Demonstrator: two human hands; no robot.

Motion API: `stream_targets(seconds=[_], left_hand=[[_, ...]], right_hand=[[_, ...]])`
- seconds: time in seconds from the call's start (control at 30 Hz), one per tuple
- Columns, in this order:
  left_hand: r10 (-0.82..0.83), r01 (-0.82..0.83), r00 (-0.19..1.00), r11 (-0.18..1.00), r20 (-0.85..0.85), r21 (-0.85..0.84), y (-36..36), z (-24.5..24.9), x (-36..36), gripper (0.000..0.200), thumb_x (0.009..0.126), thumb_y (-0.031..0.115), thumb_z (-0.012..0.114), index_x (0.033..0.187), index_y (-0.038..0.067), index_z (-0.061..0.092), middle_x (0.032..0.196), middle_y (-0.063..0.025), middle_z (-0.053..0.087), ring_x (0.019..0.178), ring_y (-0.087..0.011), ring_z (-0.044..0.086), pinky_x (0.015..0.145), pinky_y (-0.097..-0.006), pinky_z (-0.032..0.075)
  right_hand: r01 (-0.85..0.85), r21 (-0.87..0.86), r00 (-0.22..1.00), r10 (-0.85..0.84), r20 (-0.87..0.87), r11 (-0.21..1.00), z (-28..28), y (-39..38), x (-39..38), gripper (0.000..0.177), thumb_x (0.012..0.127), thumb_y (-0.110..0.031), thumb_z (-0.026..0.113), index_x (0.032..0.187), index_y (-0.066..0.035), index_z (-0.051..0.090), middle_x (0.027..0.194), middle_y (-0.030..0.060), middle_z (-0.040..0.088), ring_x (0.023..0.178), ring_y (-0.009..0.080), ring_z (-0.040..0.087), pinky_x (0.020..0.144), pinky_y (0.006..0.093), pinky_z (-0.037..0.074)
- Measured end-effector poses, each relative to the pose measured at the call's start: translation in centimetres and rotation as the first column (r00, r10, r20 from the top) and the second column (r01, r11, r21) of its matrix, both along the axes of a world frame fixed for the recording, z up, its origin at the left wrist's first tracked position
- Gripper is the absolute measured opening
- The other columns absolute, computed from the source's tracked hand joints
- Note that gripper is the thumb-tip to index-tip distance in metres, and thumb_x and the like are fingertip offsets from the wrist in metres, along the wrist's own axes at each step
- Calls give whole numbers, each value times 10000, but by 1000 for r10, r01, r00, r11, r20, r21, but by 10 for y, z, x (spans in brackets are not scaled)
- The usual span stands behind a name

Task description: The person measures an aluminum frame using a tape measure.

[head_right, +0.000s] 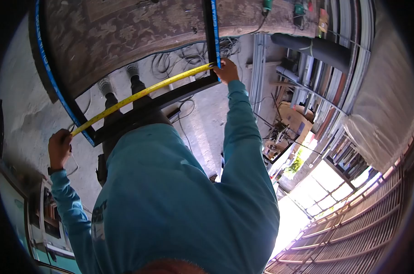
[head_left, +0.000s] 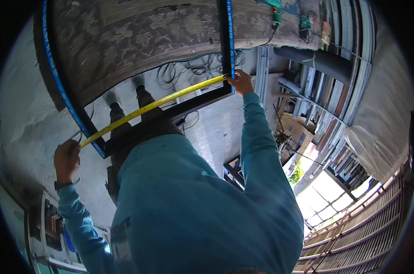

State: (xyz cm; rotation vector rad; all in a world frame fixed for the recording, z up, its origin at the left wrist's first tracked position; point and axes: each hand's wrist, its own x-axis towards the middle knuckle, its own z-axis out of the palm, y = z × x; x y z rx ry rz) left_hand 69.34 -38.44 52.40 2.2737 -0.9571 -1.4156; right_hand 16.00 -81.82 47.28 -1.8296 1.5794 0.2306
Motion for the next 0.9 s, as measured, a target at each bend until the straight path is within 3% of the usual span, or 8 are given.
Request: stream_targets(seconds=[0.2, 0.23, 0.3, 0.4, 0.47, 0.57, 0.77, 0.9], left_hand=[[-77, 65, 984, 995, 158, 80, 13, -15, 9, 187, 830, 264, 620, 882, 99, 691, 743, -139, 662, 700, -348, 637, 656, -458, 504], [-85, 74, 983, 995, 160, 72, 13, -11, 10, 182, 831, 272, 620, 882, 114, 694, 763, -122, 675, 743, -339, 653, 685, -462, 515], [-147, 166, 947, 985, 287, -43, 9, -5, 6, 168, 843, 235, 636, 900, 85, 688, 621, -107, 622, 559, -277, 621, 573, -386, 475], [-49, 38, 989, 996, 143, 77, 3, 8, -3, 156, 844, 221, 633, 916, 97, 694, 622, -83, 626, 562, -233, 624, 570, -368, 471], [-55, 42, 989, 995, 138, 91, 7, -2, -3, 149, 845, 215, 629, 914, 101, 696, 614, -63, 623, 551, -191, 618, 568, -347, 469], [-78, 62, 980, 994, 185, 91, 9, -4, -6, 166, 842, 240, 633, 914, 106, 698, 657, -72, 648, 599, -224, 639, 591, -369, 485], [-185, 177, 957, 983, 222, 58, 13, -10, -1, 179, 829, 300, 611, 929, 192, 713, 864, -91, 699, 832, -329, 663, 697, -470, 518], [-321, 316, 820, 944, 474, 93, 35, -71, -5, 280, 882, 354, 540, 1026, 200, 723, 1003, -108, 705, 927, -330, 668, 779, -492, 516]], right_hand=[[2, 15, 952, -7, 305, 1000, -48, -14, -43, 335, 782, -223, 795, 959, -16, 599, 762, 11, 570, 618, 85, 514, 545, 260, 463], [-54, 14, 996, 53, 72, 998, -27, -10, -21, 438, 769, -283, 810, 1021, 1, 592, 877, 71, 598, 751, 145, 569, 627, 319, 487], [-277, -631, 959, 244, -141, 724, -40, 13, -14, 530, 774, -327, 802, 1108, 13, 568, 1051, 160, 591, 910, 235, 571, 755, 397, 470], [-119, -726, 991, 128, -43, 677, 22, 82, 86, 560, 799, -287, 774, 1205, 14, 532, 1153, 179, 551, 967, 273, 538, 858, 417, 433], [-38, -283, 930, 138, 341, 958, 44, 152, 151, 357, 890, -161, 682, 1197, -18, 570, 1012, 69, 613, 829, 134, 568, 710, 281, 480], [-328, 299, 867, 159, 472, 896, 61, 244, 233, 327, 920, -250, 641, 1140, -9, 628, 993, 102, 688, 876, 148, 647, 773, 288, 512], [-423, 487, 853, 156, 498, 764, 3, 337, 312, 367, 922, -309, 611, 1144, -17, 611, 1081, 198, 671, 977, 340, 649, 856, 388, 508], [-489, 182, 779, 333, 531, 853, -14, 345, 314, 450, 901, -353, 586, 1248, -65, 567, 1110, 207, 663, 1016, 368, 637, 893, 444, 500]])
